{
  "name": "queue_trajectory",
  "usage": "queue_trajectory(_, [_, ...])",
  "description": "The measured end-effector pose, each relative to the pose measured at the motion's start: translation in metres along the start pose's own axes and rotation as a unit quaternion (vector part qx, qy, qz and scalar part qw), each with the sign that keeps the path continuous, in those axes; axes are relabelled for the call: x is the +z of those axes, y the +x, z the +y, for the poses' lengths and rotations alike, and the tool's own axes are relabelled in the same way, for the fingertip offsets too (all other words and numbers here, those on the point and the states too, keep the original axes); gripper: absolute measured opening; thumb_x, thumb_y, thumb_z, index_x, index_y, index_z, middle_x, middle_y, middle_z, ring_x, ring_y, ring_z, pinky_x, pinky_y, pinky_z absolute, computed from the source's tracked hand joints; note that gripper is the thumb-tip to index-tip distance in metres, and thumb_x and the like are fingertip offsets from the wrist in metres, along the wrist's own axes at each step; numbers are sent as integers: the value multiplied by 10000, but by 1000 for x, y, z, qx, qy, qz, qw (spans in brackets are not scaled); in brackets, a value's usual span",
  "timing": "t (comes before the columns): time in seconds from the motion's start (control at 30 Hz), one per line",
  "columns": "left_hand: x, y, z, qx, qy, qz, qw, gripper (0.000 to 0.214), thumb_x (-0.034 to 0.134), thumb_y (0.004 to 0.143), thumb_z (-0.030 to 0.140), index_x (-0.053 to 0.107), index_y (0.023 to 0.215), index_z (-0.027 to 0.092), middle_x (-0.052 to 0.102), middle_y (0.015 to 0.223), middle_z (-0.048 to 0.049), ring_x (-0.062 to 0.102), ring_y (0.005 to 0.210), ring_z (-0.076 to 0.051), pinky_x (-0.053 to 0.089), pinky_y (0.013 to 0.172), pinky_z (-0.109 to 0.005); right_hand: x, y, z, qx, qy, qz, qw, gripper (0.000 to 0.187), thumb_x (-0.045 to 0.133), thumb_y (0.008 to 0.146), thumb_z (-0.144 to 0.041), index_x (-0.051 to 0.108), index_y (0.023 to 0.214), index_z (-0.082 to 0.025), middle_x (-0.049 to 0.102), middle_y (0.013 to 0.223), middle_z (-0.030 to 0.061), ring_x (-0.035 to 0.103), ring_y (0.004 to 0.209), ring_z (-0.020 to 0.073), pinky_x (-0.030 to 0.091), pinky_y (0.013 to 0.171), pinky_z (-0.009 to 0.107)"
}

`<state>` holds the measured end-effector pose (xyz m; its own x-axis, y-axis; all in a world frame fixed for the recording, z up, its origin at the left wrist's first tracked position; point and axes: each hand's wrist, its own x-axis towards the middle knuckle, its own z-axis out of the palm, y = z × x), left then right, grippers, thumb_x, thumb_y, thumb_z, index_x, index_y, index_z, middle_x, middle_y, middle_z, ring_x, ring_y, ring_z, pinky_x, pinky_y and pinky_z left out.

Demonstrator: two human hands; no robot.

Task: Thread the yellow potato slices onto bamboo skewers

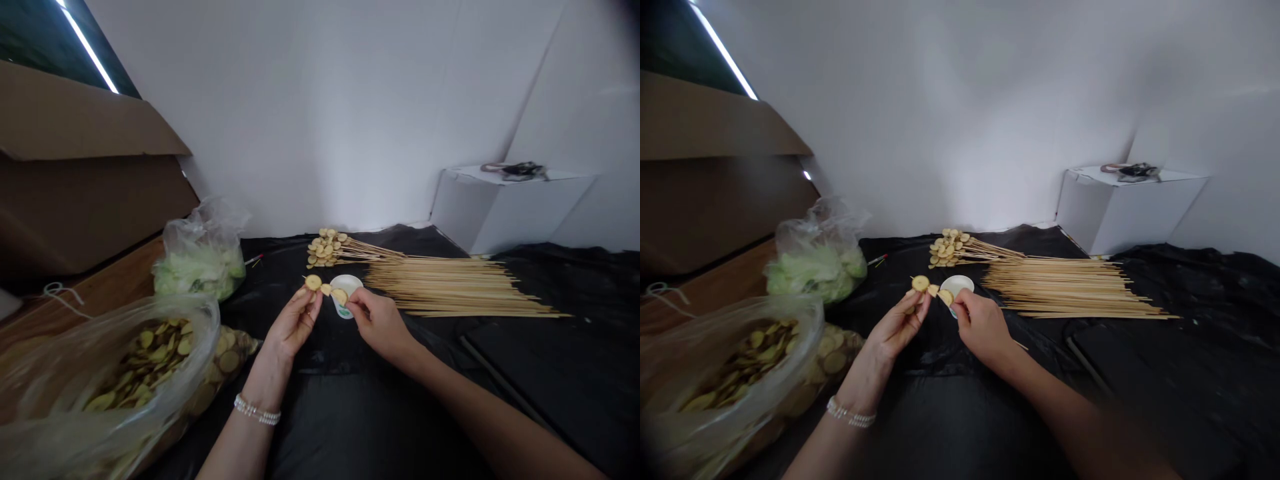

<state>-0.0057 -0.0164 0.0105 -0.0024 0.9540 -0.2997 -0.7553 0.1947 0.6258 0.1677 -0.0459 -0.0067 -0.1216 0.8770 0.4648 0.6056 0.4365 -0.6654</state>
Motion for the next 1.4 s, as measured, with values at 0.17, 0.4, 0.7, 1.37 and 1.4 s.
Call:
queue_trajectory(0.17, [-1, -2, 0, -46, 17, -13, 999, 144, 492, 861, 28, 623, 847, 87, 664, 763, -69, 640, 603, -81, 526, 506, -116, 1, -1, 1, -6, 1, 4, 1000, 110, 493, 858, -233, 566, 780, -205, 588, 656, -21, 527, 594, 117, 332, 590, 222])
queue_trajectory(0.4, [-3, 0, 4, -113, -64, 7, 992, 224, 435, 923, 213, 593, 975, 63, 672, 803, -121, 667, 675, -148, 570, 569, -225, 0, 0, -1, -2, 15, 13, 1000, 106, 504, 846, -226, 578, 776, -199, 592, 649, -18, 533, 592, 118, 346, 596, 224])
queue_trajectory(0.7, [4, -12, 1, -136, -83, -127, 979, 407, 389, 934, 286, 498, 1240, 41, 651, 1112, -195, 614, 1063, -267, 524, 874, -394, -1, 0, -8, 10, 68, 46, 997, 57, 586, 791, -220, 592, 739, -196, 539, 571, -52, 462, 507, 86, 324, 526, 204])
queue_trajectory(1.37, [16, -33, -9, -179, -7, -227, 957, 460, 351, 930, 371, 508, 1257, 88, 607, 1209, -176, 569, 1108, -271, 429, 922, -397, 3, -8, -17, -4, -16, 31, 999, 82, 591, 816, -270, 648, 827, -211, 643, 716, -11, 553, 643, 124, 358, 609, 229])
queue_trajectory(1.4, [16, -33, -9, -180, -5, -232, 956, 460, 351, 930, 381, 517, 1245, 89, 617, 1190, -174, 573, 1100, -270, 433, 915, -396, 2, -9, -18, -9, -21, 31, 999, 79, 588, 817, -266, 646, 816, -211, 642, 705, -13, 550, 632, 122, 353, 605, 229])
